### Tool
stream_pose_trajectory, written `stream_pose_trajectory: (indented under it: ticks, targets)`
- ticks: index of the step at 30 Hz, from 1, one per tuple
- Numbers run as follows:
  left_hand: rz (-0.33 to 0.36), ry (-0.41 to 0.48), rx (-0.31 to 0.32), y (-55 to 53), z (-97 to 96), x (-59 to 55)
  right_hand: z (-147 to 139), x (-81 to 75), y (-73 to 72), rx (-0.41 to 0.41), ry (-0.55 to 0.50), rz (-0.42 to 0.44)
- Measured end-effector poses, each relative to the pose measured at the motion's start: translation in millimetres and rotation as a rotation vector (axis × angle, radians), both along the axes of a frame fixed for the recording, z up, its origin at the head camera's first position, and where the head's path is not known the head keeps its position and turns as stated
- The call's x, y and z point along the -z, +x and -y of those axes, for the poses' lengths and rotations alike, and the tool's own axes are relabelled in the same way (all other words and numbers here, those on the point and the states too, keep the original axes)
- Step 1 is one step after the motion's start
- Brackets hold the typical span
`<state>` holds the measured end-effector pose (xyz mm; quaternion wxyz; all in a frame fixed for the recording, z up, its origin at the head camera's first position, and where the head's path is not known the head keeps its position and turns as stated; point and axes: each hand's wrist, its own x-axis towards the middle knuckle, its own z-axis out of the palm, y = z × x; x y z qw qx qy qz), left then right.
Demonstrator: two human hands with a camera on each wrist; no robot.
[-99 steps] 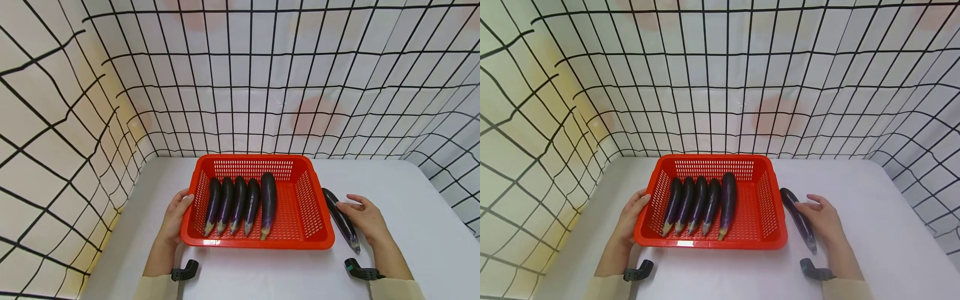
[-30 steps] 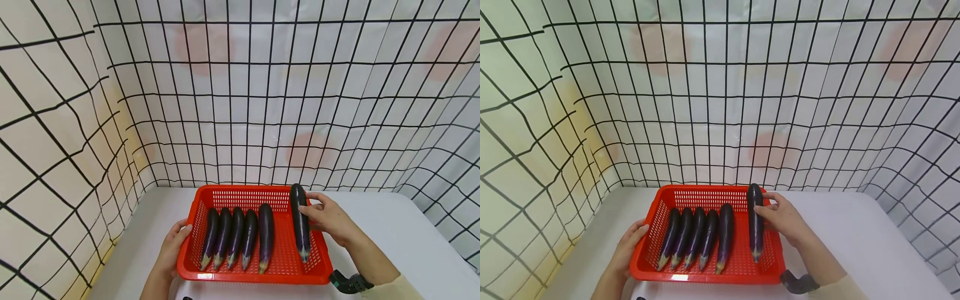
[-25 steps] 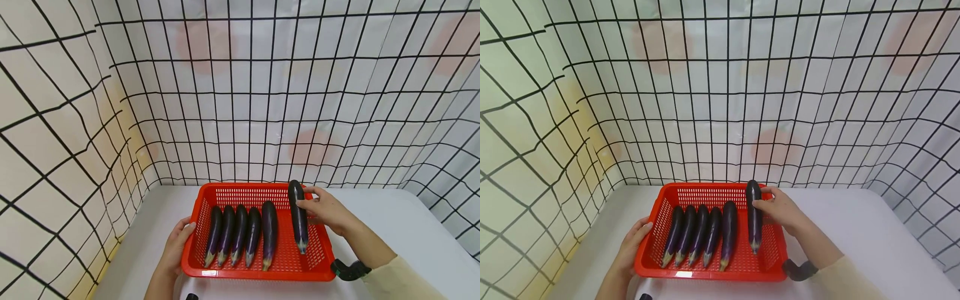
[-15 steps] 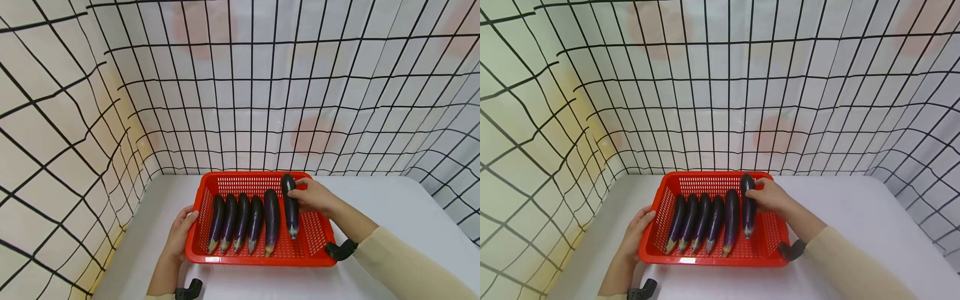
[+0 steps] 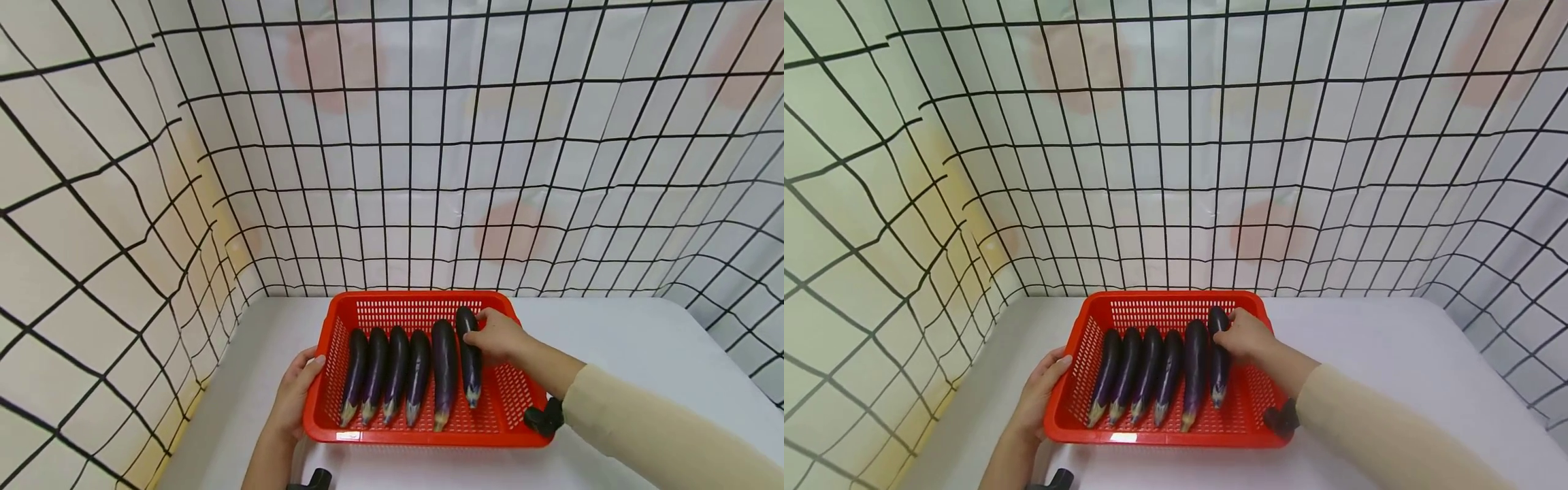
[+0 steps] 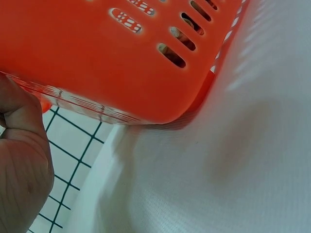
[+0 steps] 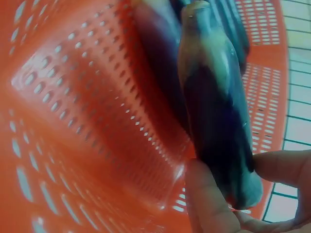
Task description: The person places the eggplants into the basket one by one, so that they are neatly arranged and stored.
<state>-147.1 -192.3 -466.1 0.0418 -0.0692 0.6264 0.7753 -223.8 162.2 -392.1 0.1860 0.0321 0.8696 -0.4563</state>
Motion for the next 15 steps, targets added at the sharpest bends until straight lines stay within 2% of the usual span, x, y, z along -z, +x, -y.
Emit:
stream_pose_trajectory:
  ticks: [3, 5, 8, 11, 15]
  targets:
    - [-0.016, 0.012, -0.001, 2.4, -1.8, 1.8, 2, 3.0, -3.2, -0.01, 0.058, -0.005]
    - [-0.024, 0.007, -0.001, -1.1, -2.7, 2.3, 2, 6.4, -7.8, -0.013, 0.087, -0.009]
    - [0.009, 0.0, -0.014, 0.4, -2.0, 3.6, 5, 12.9, -11.2, -0.026, 0.104, 0.015]
    - [0.036, -0.008, -0.025, 4.4, 0.1, 4.0, 8, 16.9, -9.9, -0.035, 0.099, 0.053]
    - [0.009, 0.008, 0.0, 1.4, -0.5, 2.0, 6, 15.3, -7.3, -0.051, 0.137, 0.047]
